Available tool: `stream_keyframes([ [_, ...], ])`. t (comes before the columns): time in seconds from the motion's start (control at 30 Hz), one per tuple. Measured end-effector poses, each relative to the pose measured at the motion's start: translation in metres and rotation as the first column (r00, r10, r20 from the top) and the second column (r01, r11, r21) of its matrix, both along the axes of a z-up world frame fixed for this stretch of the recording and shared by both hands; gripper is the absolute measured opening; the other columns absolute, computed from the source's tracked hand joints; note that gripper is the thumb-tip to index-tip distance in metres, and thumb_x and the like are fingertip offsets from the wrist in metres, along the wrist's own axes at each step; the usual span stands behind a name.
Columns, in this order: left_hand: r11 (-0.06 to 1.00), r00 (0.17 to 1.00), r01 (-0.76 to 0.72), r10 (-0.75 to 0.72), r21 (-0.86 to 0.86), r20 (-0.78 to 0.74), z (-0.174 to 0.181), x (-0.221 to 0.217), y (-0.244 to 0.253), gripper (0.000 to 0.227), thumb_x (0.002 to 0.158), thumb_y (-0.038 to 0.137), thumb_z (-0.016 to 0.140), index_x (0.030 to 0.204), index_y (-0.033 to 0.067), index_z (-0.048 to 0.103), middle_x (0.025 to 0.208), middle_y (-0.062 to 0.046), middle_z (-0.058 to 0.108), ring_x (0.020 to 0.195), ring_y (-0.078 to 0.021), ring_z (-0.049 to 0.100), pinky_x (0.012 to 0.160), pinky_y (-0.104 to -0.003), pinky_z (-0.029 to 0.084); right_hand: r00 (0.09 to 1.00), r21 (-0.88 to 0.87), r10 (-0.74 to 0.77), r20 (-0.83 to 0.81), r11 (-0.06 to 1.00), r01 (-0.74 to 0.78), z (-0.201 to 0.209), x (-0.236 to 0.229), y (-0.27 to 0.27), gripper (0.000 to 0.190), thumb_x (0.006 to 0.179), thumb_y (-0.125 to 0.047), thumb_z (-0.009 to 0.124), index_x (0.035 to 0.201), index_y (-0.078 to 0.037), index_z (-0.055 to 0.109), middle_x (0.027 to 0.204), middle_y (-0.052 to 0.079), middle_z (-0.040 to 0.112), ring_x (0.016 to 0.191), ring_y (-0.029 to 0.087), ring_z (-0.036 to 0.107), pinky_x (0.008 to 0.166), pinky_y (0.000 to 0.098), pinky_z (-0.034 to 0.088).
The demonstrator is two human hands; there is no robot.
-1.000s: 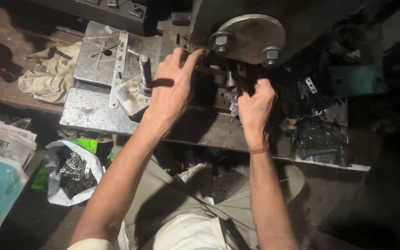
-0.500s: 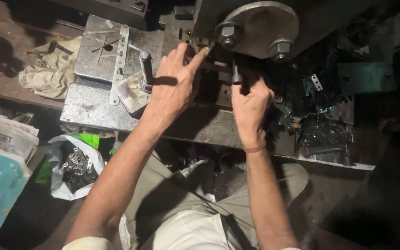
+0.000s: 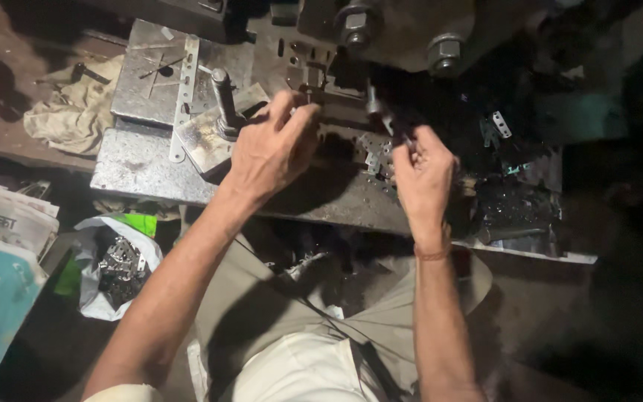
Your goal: The person operates a manual metal punching machine, repeatedly placing small metal strips under the punch, pulling the lever to create holes, and removing the processed pieces. The person works in a repetitive cycle, handling the metal strips one by one.
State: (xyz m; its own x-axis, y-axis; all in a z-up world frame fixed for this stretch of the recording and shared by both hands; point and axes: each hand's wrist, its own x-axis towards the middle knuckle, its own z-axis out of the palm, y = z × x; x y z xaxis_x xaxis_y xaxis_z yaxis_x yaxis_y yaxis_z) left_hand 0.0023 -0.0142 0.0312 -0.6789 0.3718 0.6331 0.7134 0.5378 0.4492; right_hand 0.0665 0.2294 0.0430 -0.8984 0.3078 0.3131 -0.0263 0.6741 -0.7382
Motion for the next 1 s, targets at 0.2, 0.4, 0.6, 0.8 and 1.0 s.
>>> stream_keyframes([
  [0.2, 0.991, 0.998, 0.003, 0.004, 0.13, -0.056, 0.003, 0.011, 0.012, 0.033, 0.094, 0.006, 0.077, 0.123, 0.0073, 0.061, 0.109, -0.012, 0.059, 0.087, -0.0302, 0.068, 0.061, -0.038, 0.057, 0.971, -0.071, 0.087, -0.221, 0.992, -0.105, -0.01, -0.037, 0.015, 0.016, 0.103, -0.002, 0.073, 0.092, 0.004, 0.062, 0.077, 0.001, 0.063, 0.07, 0.006, 0.052, 0.058, 0.0249, 0.043],
  [0.4, 0.97, 0.999, -0.01, 0.021, 0.241, -0.044, 0.008, 0.017, -0.001, 0.038, 0.092, 0.002, 0.074, 0.127, 0.0077, 0.06, 0.114, -0.012, 0.059, 0.091, -0.032, 0.069, 0.074, -0.041, 0.058, 0.948, -0.356, 0.194, 0.251, 0.93, -0.096, -0.009, -0.013, 0.014, 0.018, 0.096, -0.003, 0.067, 0.113, -0.005, 0.071, 0.079, 0.003, 0.068, 0.063, 0.008, 0.061, 0.053, 0.0216, 0.05],
  [0.6, 0.994, 1.0, -0.022, 0.022, 0.11, -0.004, 0.0, 0.013, 0.001, 0.036, 0.093, 0.001, 0.075, 0.126, 0.01, 0.063, 0.112, -0.011, 0.063, 0.084, -0.0316, 0.07, 0.07, -0.041, 0.056, 0.967, -0.342, 0.239, -0.092, 0.904, -0.256, -0.014, -0.012, 0.013, 0.006, 0.105, 0.001, 0.057, 0.111, 0.003, 0.058, 0.095, 0.007, 0.072, 0.081, 0.009, 0.07, 0.066, 0.0244, 0.061],
  [0.8, 0.995, 0.994, 0.096, -0.097, 0.029, 0.054, 0.009, 0.014, 0.014, 0.044, 0.092, 0.014, 0.077, 0.134, 0.0145, 0.064, 0.126, -0.019, 0.065, 0.075, -0.0281, 0.07, 0.061, -0.037, 0.057, 0.934, -0.624, 0.358, 0.021, 0.734, -0.268, -0.017, -0.021, 0.004, 0.015, 0.099, 0.0, 0.066, 0.114, 0.002, 0.068, 0.091, 0.008, 0.073, 0.075, 0.012, 0.07, 0.065, 0.028, 0.063],
  [1.0, 0.999, 0.998, 0.044, -0.043, 0.0, 0.047, 0.003, 0.011, 0.019, 0.047, 0.092, 0.012, 0.075, 0.138, 0.0162, 0.064, 0.116, -0.007, 0.067, 0.102, -0.0265, 0.068, 0.076, -0.036, 0.06, 0.979, -0.698, 0.196, -0.045, 0.695, -0.171, -0.034, -0.025, -0.004, 0.018, 0.095, 0.003, 0.069, 0.113, 0.002, 0.07, 0.092, 0.009, 0.074, 0.073, 0.015, 0.071, 0.066, 0.0286, 0.063],
])
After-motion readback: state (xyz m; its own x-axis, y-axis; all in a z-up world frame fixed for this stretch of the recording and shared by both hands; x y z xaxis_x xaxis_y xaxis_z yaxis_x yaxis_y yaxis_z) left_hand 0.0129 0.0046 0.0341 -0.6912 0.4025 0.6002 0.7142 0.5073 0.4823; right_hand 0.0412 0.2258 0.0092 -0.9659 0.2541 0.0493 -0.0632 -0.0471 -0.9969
